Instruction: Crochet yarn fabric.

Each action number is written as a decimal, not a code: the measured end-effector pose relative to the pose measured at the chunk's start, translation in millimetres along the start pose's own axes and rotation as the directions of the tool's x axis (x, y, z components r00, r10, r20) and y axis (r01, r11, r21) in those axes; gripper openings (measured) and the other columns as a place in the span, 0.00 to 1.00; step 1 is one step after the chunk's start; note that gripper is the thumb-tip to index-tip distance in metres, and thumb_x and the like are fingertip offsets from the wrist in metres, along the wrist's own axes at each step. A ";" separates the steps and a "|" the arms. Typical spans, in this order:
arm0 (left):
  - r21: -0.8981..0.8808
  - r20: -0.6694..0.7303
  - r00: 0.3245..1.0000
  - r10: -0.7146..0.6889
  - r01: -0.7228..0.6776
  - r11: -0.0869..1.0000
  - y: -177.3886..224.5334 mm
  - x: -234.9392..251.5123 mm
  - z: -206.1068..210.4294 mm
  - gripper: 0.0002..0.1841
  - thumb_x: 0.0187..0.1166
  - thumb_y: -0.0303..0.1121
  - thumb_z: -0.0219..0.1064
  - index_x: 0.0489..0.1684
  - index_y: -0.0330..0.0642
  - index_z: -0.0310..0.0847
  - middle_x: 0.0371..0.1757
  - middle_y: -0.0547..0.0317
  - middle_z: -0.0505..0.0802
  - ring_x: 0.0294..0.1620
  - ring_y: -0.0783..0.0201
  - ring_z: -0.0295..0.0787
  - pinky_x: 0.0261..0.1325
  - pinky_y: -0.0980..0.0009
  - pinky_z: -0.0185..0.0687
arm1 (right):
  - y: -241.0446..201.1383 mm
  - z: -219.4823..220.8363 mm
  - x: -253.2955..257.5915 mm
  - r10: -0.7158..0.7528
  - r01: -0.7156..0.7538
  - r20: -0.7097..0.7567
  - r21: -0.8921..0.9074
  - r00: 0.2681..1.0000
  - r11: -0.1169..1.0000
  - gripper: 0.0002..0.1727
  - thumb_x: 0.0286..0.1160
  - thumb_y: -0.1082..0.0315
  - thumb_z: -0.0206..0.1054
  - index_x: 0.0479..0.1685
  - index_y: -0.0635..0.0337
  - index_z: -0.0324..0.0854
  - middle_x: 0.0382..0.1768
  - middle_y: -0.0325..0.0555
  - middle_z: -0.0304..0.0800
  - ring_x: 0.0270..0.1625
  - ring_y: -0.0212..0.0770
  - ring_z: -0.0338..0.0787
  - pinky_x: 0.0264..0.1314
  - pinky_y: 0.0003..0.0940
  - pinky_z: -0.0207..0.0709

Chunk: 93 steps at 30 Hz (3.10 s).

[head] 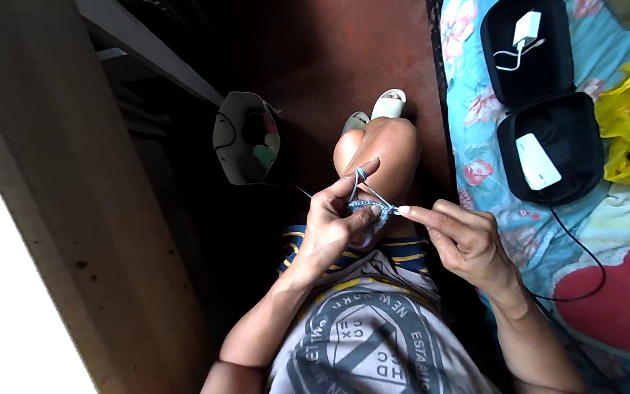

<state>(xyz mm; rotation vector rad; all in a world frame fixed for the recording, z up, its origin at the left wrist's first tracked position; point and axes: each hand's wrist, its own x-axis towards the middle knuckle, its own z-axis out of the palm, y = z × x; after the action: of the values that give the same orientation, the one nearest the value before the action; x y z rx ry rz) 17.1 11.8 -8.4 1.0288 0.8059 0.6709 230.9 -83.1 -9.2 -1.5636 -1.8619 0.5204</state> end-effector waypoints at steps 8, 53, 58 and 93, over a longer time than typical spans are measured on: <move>0.024 0.002 1.000 -0.006 0.006 1.000 0.0 -1.3 8.9 0.32 0.69 0.13 0.66 0.79 0.35 0.74 0.36 0.62 0.94 0.31 0.74 0.88 0.36 0.79 0.86 | -3.5 12.5 -0.4 0.128 -0.138 0.052 0.397 0.990 0.908 0.20 0.86 0.72 0.57 0.71 0.58 0.85 0.58 0.42 0.94 0.51 0.21 0.89 0.56 0.17 0.83; 0.219 -0.051 0.963 0.264 -0.247 0.944 -18.3 -6.6 15.8 0.32 0.74 0.17 0.66 0.83 0.30 0.67 0.41 0.58 0.95 0.35 0.73 0.91 0.42 0.75 0.90 | 1.0 17.1 -7.4 0.024 -0.018 -0.101 0.064 0.995 0.998 0.20 0.78 0.75 0.59 0.59 0.49 0.94 0.23 0.42 0.78 0.24 0.31 0.74 0.26 0.24 0.65; 0.517 0.085 0.719 0.690 -0.624 0.587 -53.0 -5.9 25.7 0.19 0.77 0.22 0.66 0.67 0.34 0.78 0.37 0.49 0.92 0.38 0.64 0.88 0.45 0.71 0.85 | -24.9 20.7 -0.7 0.390 -0.343 0.082 0.660 0.917 0.669 0.20 0.77 0.78 0.60 0.67 0.66 0.83 0.40 0.35 0.91 0.33 0.18 0.82 0.37 0.13 0.77; -0.036 0.002 0.998 0.059 -0.058 0.998 -7.9 -2.2 11.5 0.25 0.70 0.15 0.68 0.70 0.33 0.82 0.39 0.62 0.96 0.35 0.74 0.91 0.41 0.76 0.89 | -1.9 11.7 2.3 0.116 -0.080 -0.063 0.421 0.991 0.904 0.14 0.86 0.71 0.60 0.61 0.60 0.89 0.47 0.41 0.94 0.46 0.21 0.88 0.51 0.16 0.82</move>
<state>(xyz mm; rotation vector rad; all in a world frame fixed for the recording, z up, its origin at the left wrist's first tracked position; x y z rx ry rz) 26.3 1.7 -11.8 1.0234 0.7612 0.7314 221.3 -80.1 -15.8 -1.3672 -1.4879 0.8244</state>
